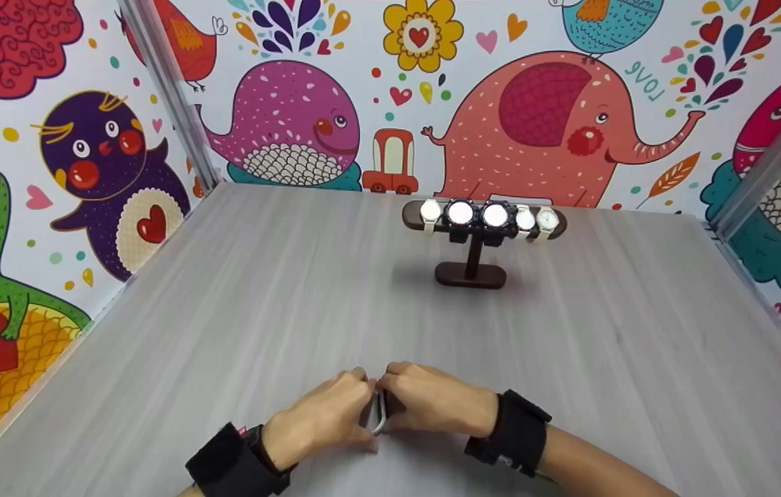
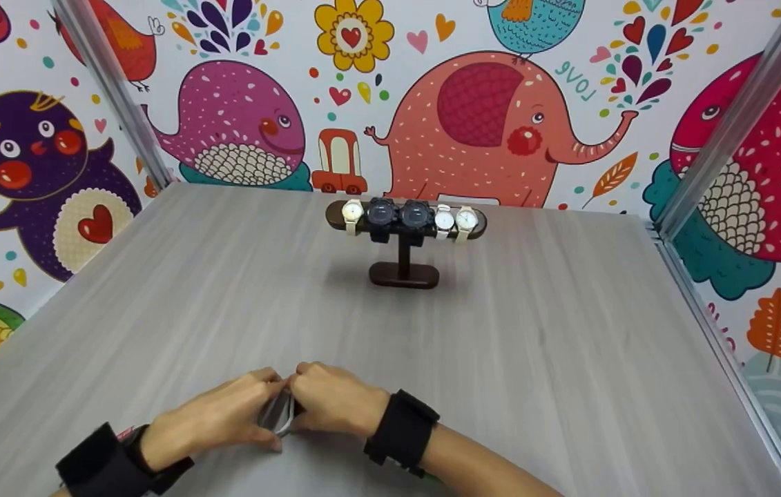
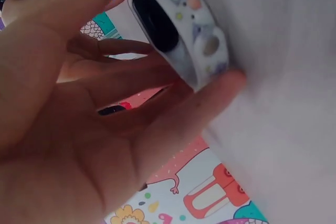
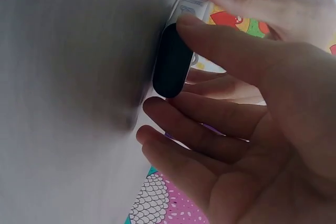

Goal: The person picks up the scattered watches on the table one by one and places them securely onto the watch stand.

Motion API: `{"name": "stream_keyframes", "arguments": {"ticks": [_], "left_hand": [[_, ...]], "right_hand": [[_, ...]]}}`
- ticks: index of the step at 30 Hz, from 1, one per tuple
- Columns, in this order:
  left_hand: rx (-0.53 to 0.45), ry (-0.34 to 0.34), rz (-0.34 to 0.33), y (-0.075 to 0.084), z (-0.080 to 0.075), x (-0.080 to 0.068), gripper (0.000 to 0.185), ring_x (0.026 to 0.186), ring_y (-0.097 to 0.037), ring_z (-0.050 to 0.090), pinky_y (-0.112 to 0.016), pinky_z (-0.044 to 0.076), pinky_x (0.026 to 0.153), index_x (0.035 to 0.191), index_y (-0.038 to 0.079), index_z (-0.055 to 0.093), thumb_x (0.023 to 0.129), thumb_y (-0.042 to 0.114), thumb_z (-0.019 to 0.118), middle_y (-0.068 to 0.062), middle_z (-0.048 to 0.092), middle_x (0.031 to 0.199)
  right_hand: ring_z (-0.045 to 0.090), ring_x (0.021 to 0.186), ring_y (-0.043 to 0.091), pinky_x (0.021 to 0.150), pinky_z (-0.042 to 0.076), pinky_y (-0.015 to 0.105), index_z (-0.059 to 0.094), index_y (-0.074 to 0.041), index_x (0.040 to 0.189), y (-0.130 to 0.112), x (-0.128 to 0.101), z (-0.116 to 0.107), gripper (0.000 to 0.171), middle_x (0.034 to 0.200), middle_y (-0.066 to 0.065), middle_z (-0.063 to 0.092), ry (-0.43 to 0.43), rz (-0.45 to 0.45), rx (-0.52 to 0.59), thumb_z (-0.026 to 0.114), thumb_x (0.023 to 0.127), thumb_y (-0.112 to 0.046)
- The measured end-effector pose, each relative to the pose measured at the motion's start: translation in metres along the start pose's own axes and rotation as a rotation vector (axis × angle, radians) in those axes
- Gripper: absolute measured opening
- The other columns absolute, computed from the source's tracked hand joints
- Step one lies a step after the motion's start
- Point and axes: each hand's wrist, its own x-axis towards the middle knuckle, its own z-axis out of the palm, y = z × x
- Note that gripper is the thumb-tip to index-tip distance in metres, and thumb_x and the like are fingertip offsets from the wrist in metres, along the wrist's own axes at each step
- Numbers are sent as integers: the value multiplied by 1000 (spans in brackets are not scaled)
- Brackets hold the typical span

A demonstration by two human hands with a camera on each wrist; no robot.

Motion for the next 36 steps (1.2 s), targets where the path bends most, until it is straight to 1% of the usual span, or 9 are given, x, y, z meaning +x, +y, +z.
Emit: {"name": "stream_keyframes", "arguments": {"ticks": [6, 8, 11, 15, 18, 21, 24, 28, 36], "left_hand": [[-67, 6, -28, 1, -2, 11, 48, 73, -11, 56, -22, 54, 61, 102, -3, 70, 66, 19, 93, -8, 59, 90], [-97, 45, -12, 0, -6, 15, 52, 77, -13, 57, -24, 56, 64, 111, -4, 68, 69, 17, 91, -10, 60, 94], [-167, 129, 14, 0, -17, 23, 63, 94, -22, 64, -30, 61, 81, 129, -7, 60, 75, 13, 86, -16, 61, 111], [-292, 283, 92, 5, -33, 34, 77, 108, -26, 62, -35, 59, 93, 147, -8, 41, 83, 9, 79, -20, 52, 134], [-369, 426, 197, 13, -42, 42, 80, 106, -22, 60, -32, 59, 89, 151, -6, 36, 85, 8, 78, -18, 49, 137], [-432, 545, 306, 20, -46, 49, 78, 117, -26, 58, -32, 58, 96, 152, -3, 37, 85, 5, 77, -18, 47, 136], [-498, 606, 395, 26, -49, 55, 78, 131, -31, 53, -34, 53, 105, 152, -2, 37, 85, 2, 76, -20, 45, 138], [-588, 629, 492, 31, -53, 60, 77, 135, -29, 51, -32, 47, 110, 152, -2, 37, 85, -2, 75, -20, 44, 143], [-434, 739, 564, 39, -59, 70, 73, 130, -27, 55, -33, 50, 110, 147, -7, 44, 84, 7, 80, -21, 49, 144]], "right_hand": [[63, 86, 9, 74, 55, 18, 72, -7, 109, 9, -3, -8, 33, 99, 3, 69, -8, 34, 39, 81, 84, -26], [66, 93, 14, 81, 58, 22, 70, -6, 117, 13, -4, -18, 38, 105, 5, 69, -2, 61, 65, 80, 85, -23], [67, 108, 23, 94, 58, 32, 63, -3, 130, 18, -9, -40, 49, 120, 11, 68, 48, 106, 119, 78, 86, -19], [62, 123, 27, 104, 54, 40, 56, -3, 138, 22, -21, -72, 58, 134, 12, 63, 219, 113, 158, 78, 87, -21], [61, 125, 25, 105, 53, 40, 57, -4, 140, 23, -33, -89, 61, 134, 11, 62, 393, 44, 131, 79, 86, -23], [61, 123, 24, 104, 54, 37, 58, -4, 138, 22, -43, -101, 62, 131, 10, 63, 545, -50, 87, 82, 84, -21], [61, 122, 23, 105, 52, 28, 59, -5, 137, 19, -49, -108, 63, 130, 10, 62, 644, -124, 65, 84, 81, -17], [60, 122, 23, 109, 46, 19, 61, -3, 134, 17, -53, -114, 61, 129, 13, 61, 732, -194, 87, 85, 79, -13], [61, 119, 26, 110, 46, 19, 63, 2, 127, 12, -58, -117, 54, 125, 18, 61, 830, -221, 50, 85, 80, -14]]}}
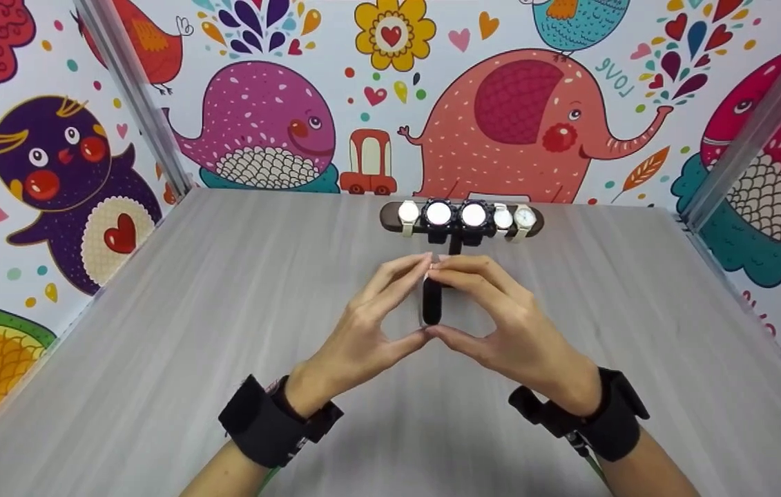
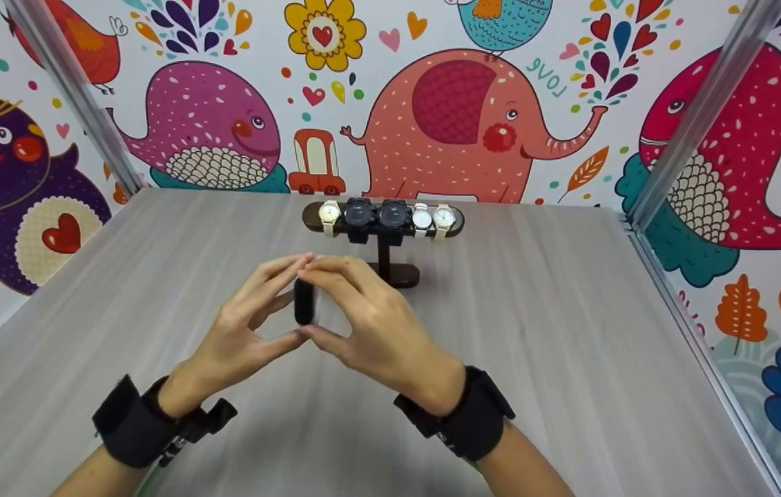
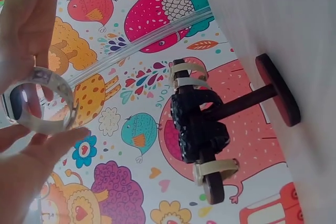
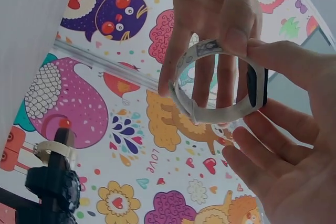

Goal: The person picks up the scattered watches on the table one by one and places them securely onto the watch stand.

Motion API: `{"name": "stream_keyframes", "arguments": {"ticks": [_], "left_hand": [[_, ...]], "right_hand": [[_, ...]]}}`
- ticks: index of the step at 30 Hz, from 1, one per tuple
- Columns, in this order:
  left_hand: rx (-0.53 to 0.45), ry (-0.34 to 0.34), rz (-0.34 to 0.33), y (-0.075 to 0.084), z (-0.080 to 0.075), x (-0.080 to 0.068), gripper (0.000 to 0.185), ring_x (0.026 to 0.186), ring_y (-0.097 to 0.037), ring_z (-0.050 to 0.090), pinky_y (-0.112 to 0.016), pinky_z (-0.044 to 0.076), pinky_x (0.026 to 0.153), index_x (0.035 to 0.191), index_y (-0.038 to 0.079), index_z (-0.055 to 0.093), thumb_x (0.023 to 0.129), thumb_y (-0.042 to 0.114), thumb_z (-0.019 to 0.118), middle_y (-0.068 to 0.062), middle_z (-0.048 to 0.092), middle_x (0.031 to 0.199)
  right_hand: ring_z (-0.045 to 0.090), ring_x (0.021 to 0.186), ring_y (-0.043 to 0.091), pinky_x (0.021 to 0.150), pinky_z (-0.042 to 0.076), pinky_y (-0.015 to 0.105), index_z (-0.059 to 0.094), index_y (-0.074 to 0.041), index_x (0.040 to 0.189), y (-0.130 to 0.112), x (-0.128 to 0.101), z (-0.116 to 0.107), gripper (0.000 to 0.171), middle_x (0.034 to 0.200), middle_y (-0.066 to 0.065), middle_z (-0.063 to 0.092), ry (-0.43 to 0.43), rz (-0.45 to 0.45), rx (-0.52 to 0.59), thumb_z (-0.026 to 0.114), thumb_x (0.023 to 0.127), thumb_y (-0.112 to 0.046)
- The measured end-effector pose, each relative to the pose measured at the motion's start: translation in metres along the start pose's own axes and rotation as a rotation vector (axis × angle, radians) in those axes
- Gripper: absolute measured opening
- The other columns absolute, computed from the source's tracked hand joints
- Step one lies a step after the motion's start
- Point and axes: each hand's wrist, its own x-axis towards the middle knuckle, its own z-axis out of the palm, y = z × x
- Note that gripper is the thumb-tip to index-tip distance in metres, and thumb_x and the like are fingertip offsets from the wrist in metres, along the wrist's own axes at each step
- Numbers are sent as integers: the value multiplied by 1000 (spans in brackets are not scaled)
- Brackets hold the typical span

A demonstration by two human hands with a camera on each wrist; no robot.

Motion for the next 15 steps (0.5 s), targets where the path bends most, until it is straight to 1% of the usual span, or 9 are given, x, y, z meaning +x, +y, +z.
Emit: {"name": "stream_keyframes", "arguments": {"ticks": [5, 8, 10, 12, 15], "left_hand": [[4, 23, 50, -5, 4, 2, 70, 127, -29, 57, -30, 52, 106, 142, -11, 47, 84, 10, 80, -24, 51, 140], [-28, 26, 51, -10, 5, 1, 70, 127, -31, 57, -30, 53, 105, 141, -12, 47, 83, 8, 80, -25, 50, 139], [-51, 25, 39, -14, 6, 0, 69, 127, -32, 57, -31, 52, 106, 142, -12, 48, 83, 6, 80, -25, 49, 139], [-66, 31, 13, -20, 6, 0, 69, 126, -33, 58, -32, 53, 105, 142, -11, 48, 82, 4, 80, -26, 49, 139], [-92, 53, -67, -33, 2, 1, 70, 128, -36, 57, -34, 52, 105, 143, -9, 47, 82, 4, 80, -27, 48, 140]], "right_hand": [[63, 116, 26, 108, 47, 18, 63, 1, 126, 1, -2, -1, 56, 124, 17, 61, -12, 17, -23, 87, 78, -11], [62, 116, 26, 108, 46, 16, 62, 1, 127, 3, -1, -1, 57, 124, 17, 61, -35, 21, -43, 87, 77, -11], [62, 116, 26, 109, 44, 14, 62, 1, 128, 5, -1, -1, 56, 124, 17, 60, -51, 24, -47, 85, 79, -12], [61, 116, 26, 110, 44, 15, 61, 2, 128, 10, 0, -2, 56, 125, 18, 60, -55, 25, -56, 85, 80, -13], [61, 117, 28, 111, 43, 16, 62, 3, 127, 24, 2, -5, 53, 125, 18, 61, -20, 69, -83, 83, 81, -10]]}}
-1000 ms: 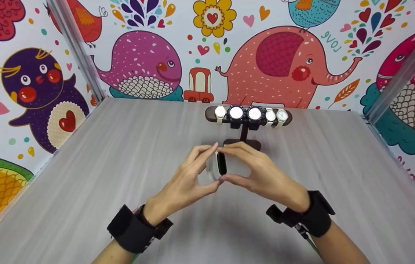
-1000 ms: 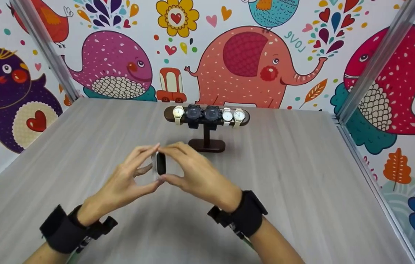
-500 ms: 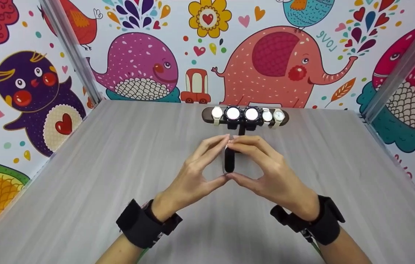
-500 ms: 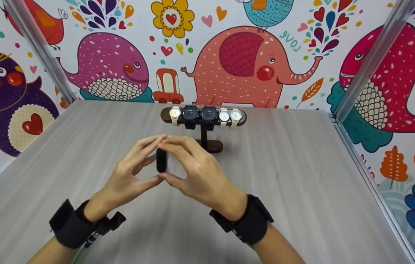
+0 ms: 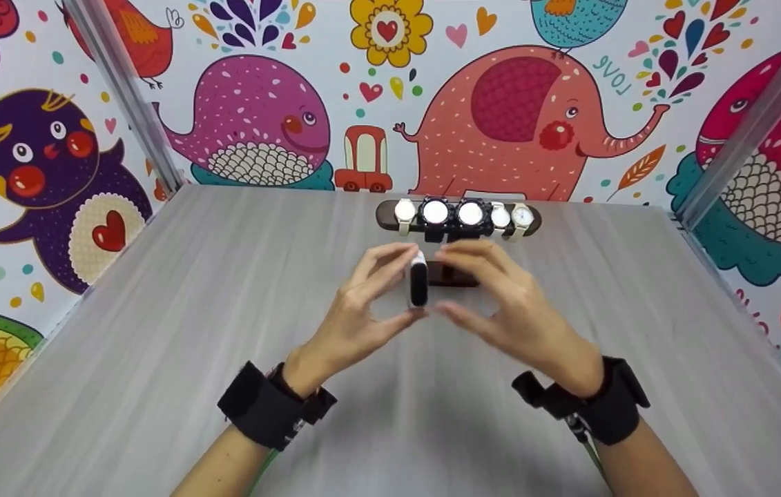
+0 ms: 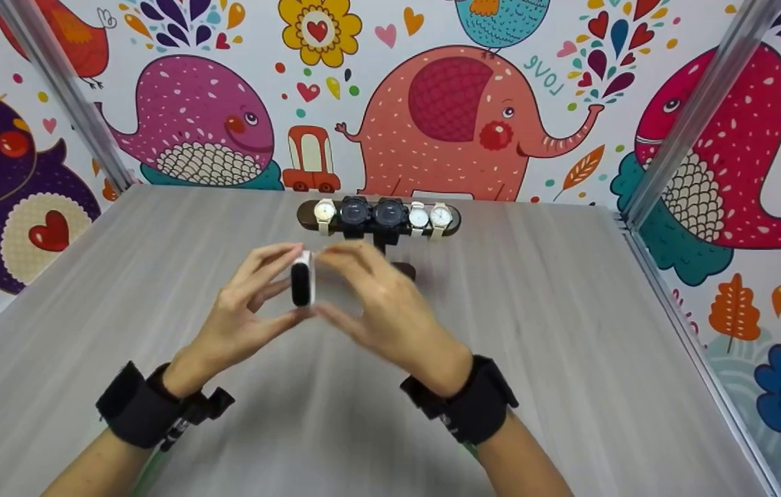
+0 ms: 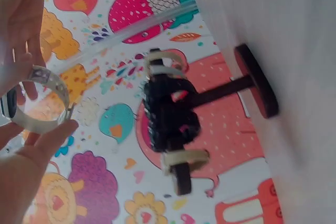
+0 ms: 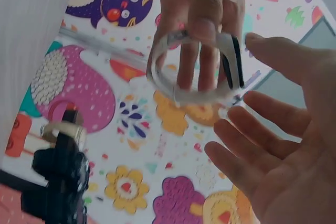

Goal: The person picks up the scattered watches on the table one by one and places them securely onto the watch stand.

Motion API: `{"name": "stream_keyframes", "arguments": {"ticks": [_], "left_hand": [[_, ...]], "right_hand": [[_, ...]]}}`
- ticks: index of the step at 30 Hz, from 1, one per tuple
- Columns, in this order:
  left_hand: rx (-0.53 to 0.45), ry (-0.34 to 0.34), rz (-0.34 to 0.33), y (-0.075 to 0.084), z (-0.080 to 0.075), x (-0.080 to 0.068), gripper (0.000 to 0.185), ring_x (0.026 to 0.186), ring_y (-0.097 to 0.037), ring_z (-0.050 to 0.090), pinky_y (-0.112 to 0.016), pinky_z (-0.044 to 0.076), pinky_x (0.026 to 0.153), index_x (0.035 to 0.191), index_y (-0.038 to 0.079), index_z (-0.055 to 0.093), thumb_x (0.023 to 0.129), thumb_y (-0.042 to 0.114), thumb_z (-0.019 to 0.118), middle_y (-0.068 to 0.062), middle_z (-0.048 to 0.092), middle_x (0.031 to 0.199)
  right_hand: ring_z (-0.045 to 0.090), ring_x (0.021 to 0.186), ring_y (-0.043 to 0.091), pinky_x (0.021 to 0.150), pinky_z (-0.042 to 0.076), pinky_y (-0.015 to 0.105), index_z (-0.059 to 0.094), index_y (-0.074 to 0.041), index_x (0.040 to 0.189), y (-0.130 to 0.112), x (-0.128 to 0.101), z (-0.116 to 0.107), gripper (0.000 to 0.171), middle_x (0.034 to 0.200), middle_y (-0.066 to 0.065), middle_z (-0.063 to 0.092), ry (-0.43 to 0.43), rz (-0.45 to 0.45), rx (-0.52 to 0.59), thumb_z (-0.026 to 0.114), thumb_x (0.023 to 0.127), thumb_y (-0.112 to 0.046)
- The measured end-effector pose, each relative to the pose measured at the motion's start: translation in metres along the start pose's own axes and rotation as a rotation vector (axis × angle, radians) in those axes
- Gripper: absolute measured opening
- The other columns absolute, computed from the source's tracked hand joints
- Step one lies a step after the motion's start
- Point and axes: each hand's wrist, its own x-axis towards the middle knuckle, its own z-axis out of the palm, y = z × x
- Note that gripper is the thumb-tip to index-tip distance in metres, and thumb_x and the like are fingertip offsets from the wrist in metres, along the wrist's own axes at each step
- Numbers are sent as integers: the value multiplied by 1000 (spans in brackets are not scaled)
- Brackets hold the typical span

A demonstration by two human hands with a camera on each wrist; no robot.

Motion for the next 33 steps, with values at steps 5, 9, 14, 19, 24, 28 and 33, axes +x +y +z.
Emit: {"name": "stream_keyframes", "arguments": {"ticks": [5, 9, 14, 19, 24, 28, 33], "left_hand": [[-53, 45, -247, -27, -18, 10, 72, 137, -36, 50, -31, 48, 110, 146, -2, 46, 83, 7, 77, -20, 45, 148], [-36, 37, -434, -51, -36, 21, 75, 144, -31, 43, -27, 45, 112, 150, 6, 44, 83, 6, 76, -12, 43, 152], [17, -10, -530, -77, -51, 32, 76, 145, -32, 41, -38, 49, 110, 152, 8, 42, 84, -2, 75, -13, 41, 153], [39, -43, -529, -91, -54, 41, 75, 146, -31, 38, -42, 49, 110, 153, 10, 41, 86, -5, 73, -14, 40, 153], [22, -49, -544, -103, -50, 48, 75, 147, -30, 38, -41, 51, 108, 153, 10, 41, 86, -7, 71, -13, 41, 153], [-3, -52, -563, -111, -45, 51, 76, 147, -30, 38, -39, 51, 107, 153, 9, 40, 86, -7, 71, -13, 40, 154], [-72, -36, -578, -123, -39, 54, 75, 146, -30, 40, -33, 53, 105, 152, 7, 42, 85, -10, 71, -15, 40, 153]], "right_hand": [[63, 113, 29, 102, 51, 21, 63, 4, 126, 40, 0, -10, 47, 127, 19, 62, 98, 189, -114, 79, 84, -5], [61, 118, 35, 103, 52, 41, 62, 6, 127, 76, -7, -17, 42, 130, 22, 61, 162, 337, -179, 74, 87, -2], [56, 126, 38, 108, 47, 50, 62, 5, 129, 114, -21, -20, 43, 133, 24, 58, 225, 447, -198, 74, 87, 0], [52, 133, 35, 110, 48, 36, 60, 3, 133, 136, -32, -19, 50, 138, 23, 55, 225, 524, -128, 75, 86, -1], [53, 134, 33, 109, 43, 16, 60, 3, 135, 144, -35, -15, 51, 141, 20, 55, 213, 547, -95, 74, 85, 1], [55, 133, 32, 109, 42, 15, 61, 3, 134, 147, -36, -12, 48, 140, 19, 56, 187, 562, -105, 72, 87, 0], [58, 129, 31, 109, 46, 25, 62, 0, 134, 149, -36, -10, 46, 137, 20, 58, 167, 579, -131, 72, 89, -3]]}}
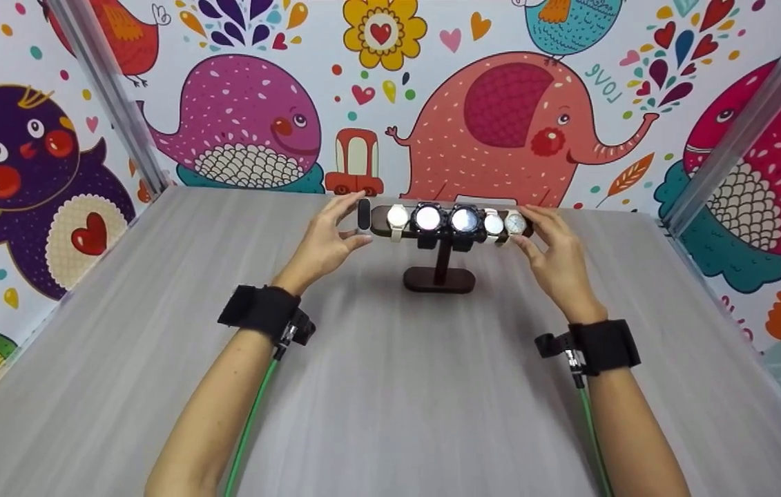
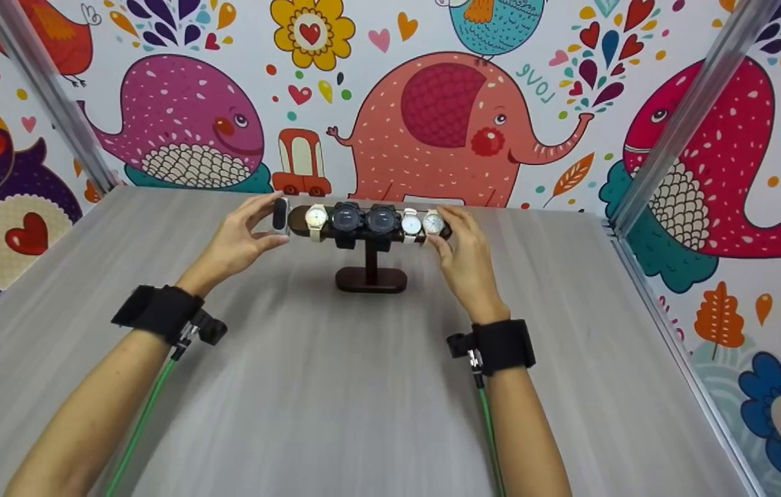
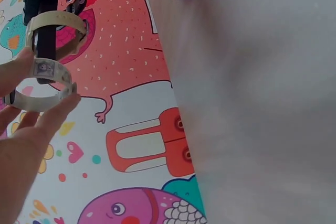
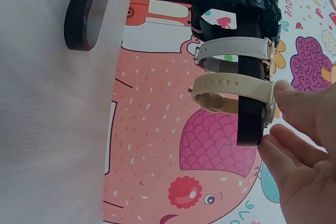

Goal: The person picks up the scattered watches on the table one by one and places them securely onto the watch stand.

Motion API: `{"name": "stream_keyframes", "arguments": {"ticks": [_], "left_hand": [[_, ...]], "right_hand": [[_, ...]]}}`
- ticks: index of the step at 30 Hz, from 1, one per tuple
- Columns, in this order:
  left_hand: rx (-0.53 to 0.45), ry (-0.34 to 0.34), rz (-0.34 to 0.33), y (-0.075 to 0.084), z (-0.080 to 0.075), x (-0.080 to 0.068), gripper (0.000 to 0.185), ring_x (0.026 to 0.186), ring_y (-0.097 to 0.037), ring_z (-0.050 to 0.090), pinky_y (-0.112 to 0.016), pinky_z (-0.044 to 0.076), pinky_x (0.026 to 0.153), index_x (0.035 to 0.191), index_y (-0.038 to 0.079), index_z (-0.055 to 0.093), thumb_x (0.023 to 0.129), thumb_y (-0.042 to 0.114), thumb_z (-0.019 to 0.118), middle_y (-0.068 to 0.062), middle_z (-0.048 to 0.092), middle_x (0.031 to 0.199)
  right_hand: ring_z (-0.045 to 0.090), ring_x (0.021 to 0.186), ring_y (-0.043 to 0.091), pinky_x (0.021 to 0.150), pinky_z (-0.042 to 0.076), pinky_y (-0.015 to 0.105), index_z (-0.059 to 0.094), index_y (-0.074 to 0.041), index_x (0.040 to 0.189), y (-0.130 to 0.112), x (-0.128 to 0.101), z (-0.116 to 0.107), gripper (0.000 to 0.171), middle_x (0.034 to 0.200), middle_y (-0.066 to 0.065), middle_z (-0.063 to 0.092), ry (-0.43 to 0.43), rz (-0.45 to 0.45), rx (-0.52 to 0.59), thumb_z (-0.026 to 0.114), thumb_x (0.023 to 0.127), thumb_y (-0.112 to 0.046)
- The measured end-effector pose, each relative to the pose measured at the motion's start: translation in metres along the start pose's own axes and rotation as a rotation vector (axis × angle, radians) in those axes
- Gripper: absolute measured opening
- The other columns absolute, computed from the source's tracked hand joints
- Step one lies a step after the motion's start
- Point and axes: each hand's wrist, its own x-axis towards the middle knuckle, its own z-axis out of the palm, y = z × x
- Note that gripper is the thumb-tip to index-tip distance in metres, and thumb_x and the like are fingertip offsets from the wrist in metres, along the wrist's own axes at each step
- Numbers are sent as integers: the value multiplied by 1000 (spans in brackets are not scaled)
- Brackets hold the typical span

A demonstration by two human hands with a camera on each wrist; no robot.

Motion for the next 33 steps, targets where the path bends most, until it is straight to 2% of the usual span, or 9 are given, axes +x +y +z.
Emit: {"name": "stream_keyframes", "arguments": {"ticks": [3, 6, 11, 20, 33], "left_hand": [[-38, -13, 3, -5, 2, 3, 75, 146, -31, 41, -32, 53, 103, 151, 5, 42, 85, -11, 71, -17, 39, 153], [-62, -32, -4, -10, 4, 4, 74, 145, -32, 42, -35, 53, 104, 152, 3, 41, 85, -11, 70, -19, 39, 154], [-77, -37, -23, -12, 7, 3, 73, 144, -33, 44, -41, 50, 108, 152, 5, 41, 86, -10, 70, -19, 41, 151], [-42, -46, 7, -8, 14, 4, 74, 143, -31, 46, -29, 44, 113, 151, 2, 41, 85, -8, 72, -21, 44, 148], [-9, -45, -16, -13, 12, 0, 78, 145, -31, 43, -32, 46, 112, 153, 3, 36, 85, -2, 75, -20, 42, 151]], "right_hand": [[59, 127, 32, 109, 47, 35, 63, 0, 133, -2, -1, 1, 46, 135, 20, 60, 2, -2, -12, 72, 88, -2], [58, 127, 33, 109, 47, 39, 62, 3, 132, -4, -1, 1, 46, 135, 21, 61, -5, -9, -14, 73, 87, -1], [55, 130, 35, 112, 46, 42, 61, 6, 131, -7, -2, 0, 49, 136, 22, 59, -22, -12, -25, 75, 85, -2], [54, 130, 36, 112, 46, 46, 62, 6, 131, -10, -3, 2, 50, 136, 24, 58, -42, -10, -32, 76, 84, -2], [54, 129, 36, 111, 46, 48, 60, 7, 132, -9, -4, 7, 52, 137, 24, 57, -63, 5, -39, 77, 84, -4]]}}
